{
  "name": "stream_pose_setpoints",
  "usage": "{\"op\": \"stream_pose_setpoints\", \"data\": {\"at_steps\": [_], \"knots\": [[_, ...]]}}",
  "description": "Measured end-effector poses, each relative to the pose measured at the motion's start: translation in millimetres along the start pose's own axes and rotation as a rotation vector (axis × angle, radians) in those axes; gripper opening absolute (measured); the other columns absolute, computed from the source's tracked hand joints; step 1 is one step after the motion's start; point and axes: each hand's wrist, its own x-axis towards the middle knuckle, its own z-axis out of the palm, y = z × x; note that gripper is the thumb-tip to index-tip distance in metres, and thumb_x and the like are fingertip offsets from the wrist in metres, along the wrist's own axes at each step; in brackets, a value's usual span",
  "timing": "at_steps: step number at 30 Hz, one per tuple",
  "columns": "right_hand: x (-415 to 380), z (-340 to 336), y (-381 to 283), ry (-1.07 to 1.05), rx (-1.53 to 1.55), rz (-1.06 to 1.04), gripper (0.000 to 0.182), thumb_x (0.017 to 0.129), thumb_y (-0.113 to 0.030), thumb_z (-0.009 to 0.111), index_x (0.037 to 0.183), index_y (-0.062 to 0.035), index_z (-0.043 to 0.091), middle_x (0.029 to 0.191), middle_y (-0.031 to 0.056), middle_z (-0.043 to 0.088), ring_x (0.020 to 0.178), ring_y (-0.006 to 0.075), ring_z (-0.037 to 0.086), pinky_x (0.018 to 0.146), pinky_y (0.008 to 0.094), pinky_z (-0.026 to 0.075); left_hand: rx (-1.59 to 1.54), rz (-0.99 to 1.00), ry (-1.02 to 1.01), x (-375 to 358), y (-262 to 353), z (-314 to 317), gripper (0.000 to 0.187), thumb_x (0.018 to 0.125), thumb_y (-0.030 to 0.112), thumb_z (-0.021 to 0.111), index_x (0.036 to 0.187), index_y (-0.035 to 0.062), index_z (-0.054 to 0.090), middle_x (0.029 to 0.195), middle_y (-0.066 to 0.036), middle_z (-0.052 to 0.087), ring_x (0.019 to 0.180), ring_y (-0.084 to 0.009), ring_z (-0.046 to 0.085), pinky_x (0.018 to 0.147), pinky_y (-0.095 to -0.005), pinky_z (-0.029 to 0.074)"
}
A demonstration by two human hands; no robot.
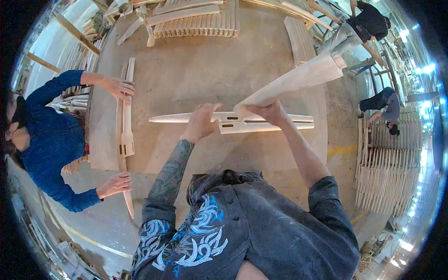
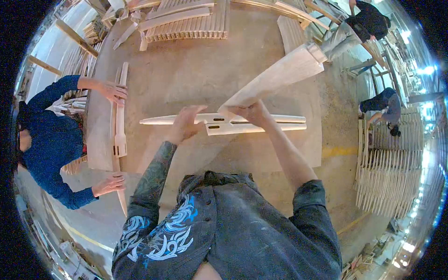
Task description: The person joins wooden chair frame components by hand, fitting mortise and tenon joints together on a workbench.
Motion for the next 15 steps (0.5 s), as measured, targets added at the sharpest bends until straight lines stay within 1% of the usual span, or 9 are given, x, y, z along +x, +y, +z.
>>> {"op": "stream_pose_setpoints", "data": {"at_steps": [1, 4, 5, 7, 9, 11, 13, 14, 15], "knots": [[-2.0, 3.7, 4.6, -0.011, -0.002, 0.006, 0.025, 0.08, -0.02, 0.077, 0.096, -0.0022, 0.069, 0.091, 0.005, 0.069, 0.087, 0.0152, 0.063, 0.075, 0.0304, 0.051, 0.251, 0.086, 0.083, -12.4, -3.8, 1.1, 0.05, 0.071, 0.018, 0.072, 0.119, 0.0149, 0.061, 0.103, -0.007, 0.063, 0.1, -0.0287, 0.058, 0.09, -0.0412, 0.046], [5.6, 14.9, 21.1, -0.027, 0.008, 0.047, 0.024, 0.08, -0.021, 0.077, 0.094, -0.002, 0.07, 0.09, 0.0057, 0.07, 0.085, 0.0143, 0.063, 0.073, 0.0311, 0.051, 0.35, 0.021, 0.016, -23.7, -8.2, 2.8, 0.042, 0.075, 0.021, 0.072, 0.115, 0.0137, 0.064, 0.112, -0.008, 0.061, 0.108, -0.0274, 0.054, 0.097, -0.0438, 0.04], [6.4, 19.1, 24.5, -0.037, 0.013, 0.096, 0.025, 0.08, -0.021, 0.077, 0.095, -0.0021, 0.07, 0.089, 0.006, 0.07, 0.084, 0.0142, 0.063, 0.072, 0.031, 0.051, 0.351, 0.013, 0.024, -23.3, -15.5, 4.0, 0.042, 0.075, 0.021, 0.072, 0.115, 0.0137, 0.064, 0.112, -0.008, 0.061, 0.108, -0.0274, 0.054, 0.097, -0.0438, 0.04], [9.7, 20.9, 23.9, -0.051, 0.01, 0.133, 0.025, 0.08, -0.021, 0.077, 0.095, -0.0021, 0.07, 0.089, 0.0063, 0.07, 0.083, 0.014, 0.063, 0.072, 0.031, 0.052, 0.236, 0.044, 0.049, -16.7, -27.8, 7.4, 0.046, 0.069, 0.019, 0.076, 0.114, 0.0201, 0.065, 0.103, -0.004, 0.06, 0.106, -0.0254, 0.055, 0.093, -0.0445, 0.042], [10.4, 19.8, 19.4, -0.089, -0.117, 0.1, 0.027, 0.08, -0.022, 0.077, 0.097, -0.0023, 0.07, 0.088, 0.006, 0.07, 0.082, 0.0134, 0.063, 0.071, 0.0308, 0.051, 0.203, 0.021, 0.041, -15.6, -33.0, 5.1, 0.044, 0.069, 0.019, 0.076, 0.111, 0.0205, 0.066, 0.102, -0.003, 0.06, 0.105, -0.0251, 0.055, 0.092, -0.0441, 0.042], [9.1, 17.3, 12.1, -0.116, -0.131, 0.16, 0.027, 0.081, -0.024, 0.076, 0.098, -0.0038, 0.07, 0.09, 0.0058, 0.07, 0.084, 0.0132, 0.063, 0.072, 0.0299, 0.051, 0.168, -0.004, 0.022, -15.9, -31.6, 0.5, 0.042, 0.069, 0.019, 0.077, 0.109, 0.0208, 0.067, 0.101, -0.003, 0.059, 0.104, -0.0247, 0.055, 0.092, -0.0436, 0.042], [6.5, 17.9, 8.3, -0.176, -0.351, 0.092, 0.027, 0.081, -0.026, 0.075, 0.098, -0.0055, 0.07, 0.089, 0.0063, 0.069, 0.084, 0.0161, 0.063, 0.073, 0.0314, 0.05, 0.153, -0.023, 0.029, -16.5, -31.1, -0.2, 0.045, 0.067, 0.021, 0.079, 0.111, 0.0214, 0.068, 0.103, -0.003, 0.06, 0.103, -0.0243, 0.053, 0.092, -0.042, 0.042], [3.6, 21.8, 16.1, -0.147, -0.494, -0.081, 0.025, 0.082, -0.027, 0.075, 0.097, -0.0081, 0.068, 0.087, 0.0074, 0.068, 0.083, 0.0194, 0.063, 0.072, 0.0338, 0.049, 0.148, -0.027, 0.024, -16.5, -31.2, 0.1, 0.045, 0.067, 0.021, 0.079, 0.111, 0.0214, 0.068, 0.103, -0.003, 0.06, 0.103, -0.0243, 0.053, 0.092, -0.042, 0.042], [1.8, 26.3, 12.5, -0.149, -0.491, -0.074, 0.025, 0.082, -0.027, 0.075, 0.097, -0.0081, 0.068, 0.087, 0.0074, 0.068, 0.083, 0.0194, 0.063, 0.072, 0.0338, 0.049, 0.139, -0.035, 0.022, -16.7, -31.8, 0.4, 0.045, 0.067, 0.021, 0.079, 0.111, 0.0214, 0.068, 0.103, -0.003, 0.06, 0.103, -0.0242, 0.053, 0.093, -0.0424, 0.042]]}}
